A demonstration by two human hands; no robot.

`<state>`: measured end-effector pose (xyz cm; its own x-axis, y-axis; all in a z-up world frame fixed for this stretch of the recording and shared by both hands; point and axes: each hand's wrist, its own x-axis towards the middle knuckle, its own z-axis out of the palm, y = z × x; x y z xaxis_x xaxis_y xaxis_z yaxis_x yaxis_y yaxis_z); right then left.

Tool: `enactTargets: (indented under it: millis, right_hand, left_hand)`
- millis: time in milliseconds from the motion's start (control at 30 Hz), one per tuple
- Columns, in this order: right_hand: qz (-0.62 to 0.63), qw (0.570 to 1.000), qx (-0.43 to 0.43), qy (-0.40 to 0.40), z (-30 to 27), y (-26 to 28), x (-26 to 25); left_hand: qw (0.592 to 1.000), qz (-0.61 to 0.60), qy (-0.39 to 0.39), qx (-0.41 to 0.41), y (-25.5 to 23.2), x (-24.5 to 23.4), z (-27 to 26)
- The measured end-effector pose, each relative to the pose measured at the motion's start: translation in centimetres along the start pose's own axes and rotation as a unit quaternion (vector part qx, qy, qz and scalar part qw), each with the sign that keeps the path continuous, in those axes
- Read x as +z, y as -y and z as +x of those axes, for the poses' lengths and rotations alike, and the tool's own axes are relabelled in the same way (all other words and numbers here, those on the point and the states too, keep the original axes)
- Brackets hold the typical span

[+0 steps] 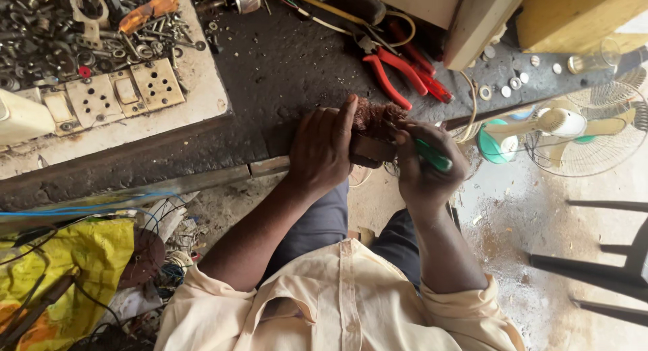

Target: The person holds a copper wire coil and uses a green-handled screwdriver to scrape and clean the surface of a small rectangular metal component attached to the coil. The person continues to scrape the component and adjust the coil on the workbench.

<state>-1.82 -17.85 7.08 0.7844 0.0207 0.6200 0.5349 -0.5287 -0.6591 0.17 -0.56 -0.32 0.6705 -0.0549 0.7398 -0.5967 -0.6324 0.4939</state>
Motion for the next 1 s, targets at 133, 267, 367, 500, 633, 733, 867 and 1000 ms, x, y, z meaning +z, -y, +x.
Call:
enactTargets:
  millis: [133, 267, 367, 500, 633, 733, 867, 1000]
  right_hand:
    - [-0.034, 0.999, -0.024, 0.002, -0.1, 0.4, 0.1]
    - [-0.037, 0.995, -0.024, -0.086, 0.5, -1.5, 0.1]
    - [0.247, 0.948, 0.109, -0.166, 4.7, -3.7, -4.3]
    - [-0.075, 0.993, -0.008, -0.088, 0.0, -1.1, -6.9]
    - [-0.03, 0.996, -0.082, -0.015, -2.9, 1.8, -5.1]
    - [-0.01, 0.993, -0.104, 0.055, -3.5, 3.8, -4.7]
    - [-0.045, 0.99, -0.112, 0.076, -2.4, 4.4, -3.7]
    - [-0.063, 0.99, -0.087, 0.096, -1.8, 4.6, -3.2]
  left_hand:
    - [1.0, 0.013, -0.007, 0.009, -0.1, -0.2, 0.1]
    - [0.999, 0.027, -0.015, 0.03, 0.2, -0.2, -0.2]
    - [0.999, 0.011, -0.023, 0.041, 0.0, -0.4, -1.1]
    - [1.0, 0.01, 0.001, 0.008, 0.3, 0.0, -1.2]
    - [0.999, 0.004, -0.021, 0.024, 0.1, -0.5, -0.5]
    - [1.0, -0.002, -0.017, 0.019, -0.1, -0.9, -0.5]
    - [0.999, 0.0, -0.033, 0.042, -0.4, -1.4, 0.1]
    - [0.999, -0.004, -0.023, 0.039, -0.2, -1.2, -0.1]
